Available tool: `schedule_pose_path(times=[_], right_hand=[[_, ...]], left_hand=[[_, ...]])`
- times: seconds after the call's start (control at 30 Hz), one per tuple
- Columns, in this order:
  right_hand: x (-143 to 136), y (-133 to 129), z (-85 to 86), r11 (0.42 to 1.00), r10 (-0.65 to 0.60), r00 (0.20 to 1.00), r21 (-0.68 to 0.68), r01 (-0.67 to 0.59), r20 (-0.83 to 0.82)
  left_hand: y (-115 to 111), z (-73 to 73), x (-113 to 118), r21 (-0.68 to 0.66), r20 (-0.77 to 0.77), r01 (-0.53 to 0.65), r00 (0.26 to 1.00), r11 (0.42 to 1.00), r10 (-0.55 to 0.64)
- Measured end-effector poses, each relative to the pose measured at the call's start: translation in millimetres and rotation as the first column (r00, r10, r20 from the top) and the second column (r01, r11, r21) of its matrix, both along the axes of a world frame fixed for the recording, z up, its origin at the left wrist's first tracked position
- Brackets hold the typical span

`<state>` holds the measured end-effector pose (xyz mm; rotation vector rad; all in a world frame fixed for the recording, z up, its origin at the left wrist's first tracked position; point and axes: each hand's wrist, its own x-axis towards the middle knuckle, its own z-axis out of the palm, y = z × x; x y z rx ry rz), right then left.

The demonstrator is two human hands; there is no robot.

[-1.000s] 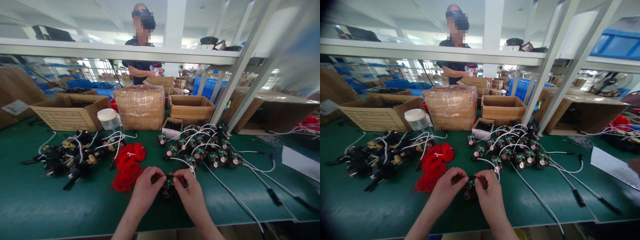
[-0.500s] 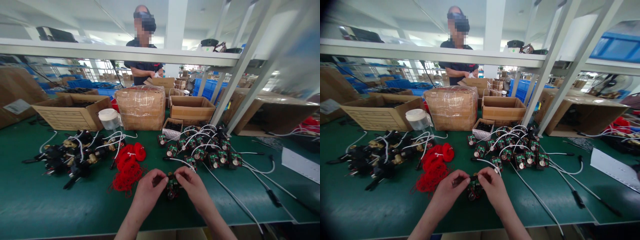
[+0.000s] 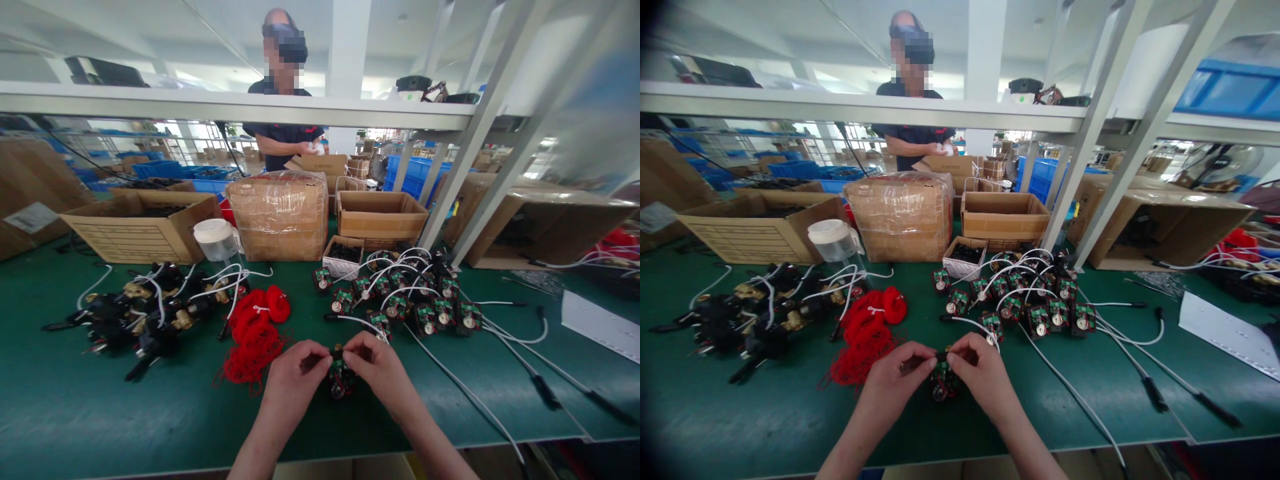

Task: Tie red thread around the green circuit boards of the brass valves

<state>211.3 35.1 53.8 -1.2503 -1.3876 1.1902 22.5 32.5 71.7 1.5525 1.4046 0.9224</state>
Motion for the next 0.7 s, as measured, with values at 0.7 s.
schedule_pose_path(times=[0.7], right_hand=[[9.0,1.3,-6.3,0.996,0.084,0.996,0.003,-0.084,-0.012]], left_hand=[[0.1,-5.0,-5.1,-0.024,0.049,-0.002,0.999,1.000,0.003]])
